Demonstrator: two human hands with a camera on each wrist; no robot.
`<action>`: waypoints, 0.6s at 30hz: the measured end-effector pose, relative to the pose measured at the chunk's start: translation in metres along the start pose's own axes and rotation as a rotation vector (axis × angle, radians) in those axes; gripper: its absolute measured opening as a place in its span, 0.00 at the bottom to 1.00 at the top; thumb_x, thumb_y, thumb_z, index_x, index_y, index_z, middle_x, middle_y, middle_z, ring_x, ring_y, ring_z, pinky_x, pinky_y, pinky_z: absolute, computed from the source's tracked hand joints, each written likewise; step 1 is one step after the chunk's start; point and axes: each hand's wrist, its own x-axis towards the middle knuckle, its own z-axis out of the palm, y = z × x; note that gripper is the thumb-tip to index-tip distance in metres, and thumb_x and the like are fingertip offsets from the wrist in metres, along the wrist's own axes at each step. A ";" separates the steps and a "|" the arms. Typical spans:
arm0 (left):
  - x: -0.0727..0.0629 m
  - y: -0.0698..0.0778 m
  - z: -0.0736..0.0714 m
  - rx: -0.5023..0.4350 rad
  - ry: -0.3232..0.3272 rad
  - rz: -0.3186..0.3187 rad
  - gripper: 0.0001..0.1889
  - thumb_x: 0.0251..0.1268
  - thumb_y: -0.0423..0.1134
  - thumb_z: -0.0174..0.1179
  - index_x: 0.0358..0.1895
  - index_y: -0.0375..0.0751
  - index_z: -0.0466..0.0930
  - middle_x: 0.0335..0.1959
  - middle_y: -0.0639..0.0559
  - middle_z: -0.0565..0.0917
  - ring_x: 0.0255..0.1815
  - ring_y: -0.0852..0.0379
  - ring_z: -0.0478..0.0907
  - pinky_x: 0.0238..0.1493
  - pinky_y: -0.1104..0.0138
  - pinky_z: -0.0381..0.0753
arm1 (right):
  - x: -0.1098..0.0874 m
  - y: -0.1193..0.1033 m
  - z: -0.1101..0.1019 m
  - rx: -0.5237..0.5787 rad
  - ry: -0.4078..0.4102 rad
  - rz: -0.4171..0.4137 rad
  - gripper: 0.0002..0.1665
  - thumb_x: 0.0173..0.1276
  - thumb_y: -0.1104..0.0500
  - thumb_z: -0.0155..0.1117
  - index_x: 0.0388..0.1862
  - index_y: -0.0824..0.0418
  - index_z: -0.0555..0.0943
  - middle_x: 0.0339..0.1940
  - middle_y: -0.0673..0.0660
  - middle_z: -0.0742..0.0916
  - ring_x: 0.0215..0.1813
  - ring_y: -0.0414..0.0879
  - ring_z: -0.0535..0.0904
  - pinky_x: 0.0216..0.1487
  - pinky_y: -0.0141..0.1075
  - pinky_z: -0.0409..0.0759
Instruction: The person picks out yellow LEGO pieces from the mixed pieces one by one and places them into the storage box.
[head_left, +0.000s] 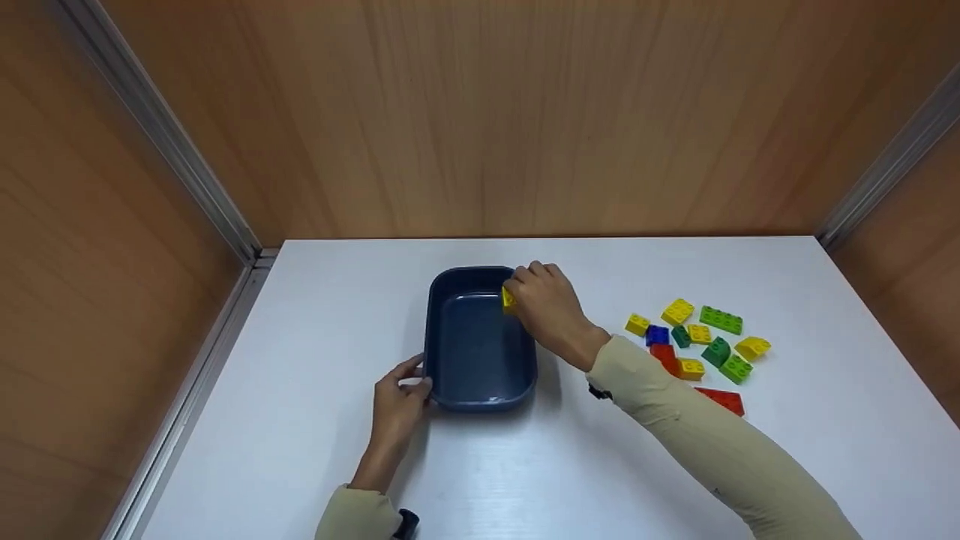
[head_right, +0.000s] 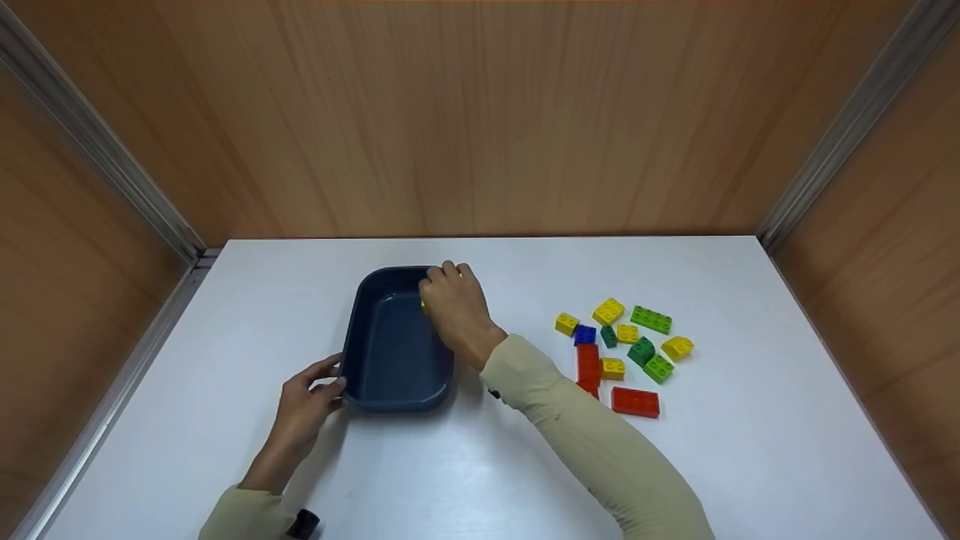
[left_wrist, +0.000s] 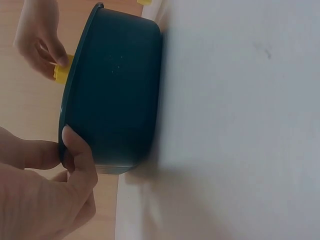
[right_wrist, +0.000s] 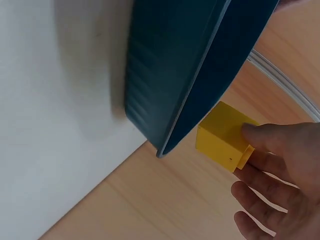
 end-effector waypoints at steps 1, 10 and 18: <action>0.000 0.000 0.000 -0.003 0.000 0.003 0.23 0.74 0.23 0.56 0.70 0.25 0.75 0.55 0.33 0.77 0.38 0.55 0.80 0.36 0.67 0.86 | 0.003 -0.001 0.001 0.005 -0.009 -0.002 0.16 0.71 0.63 0.74 0.56 0.64 0.88 0.50 0.60 0.89 0.54 0.56 0.83 0.64 0.49 0.82; 0.001 -0.001 0.001 0.015 0.004 0.011 0.23 0.74 0.22 0.57 0.70 0.24 0.75 0.55 0.33 0.78 0.37 0.56 0.80 0.37 0.66 0.86 | 0.027 -0.013 0.011 0.043 -0.057 -0.022 0.13 0.72 0.65 0.72 0.54 0.65 0.89 0.50 0.61 0.90 0.54 0.57 0.84 0.63 0.50 0.83; 0.000 -0.001 0.000 0.017 0.003 0.002 0.23 0.74 0.22 0.56 0.70 0.24 0.75 0.55 0.34 0.77 0.38 0.56 0.81 0.38 0.65 0.87 | 0.047 -0.026 0.019 0.027 -0.117 -0.067 0.16 0.68 0.66 0.76 0.54 0.64 0.89 0.50 0.61 0.90 0.54 0.56 0.84 0.63 0.50 0.84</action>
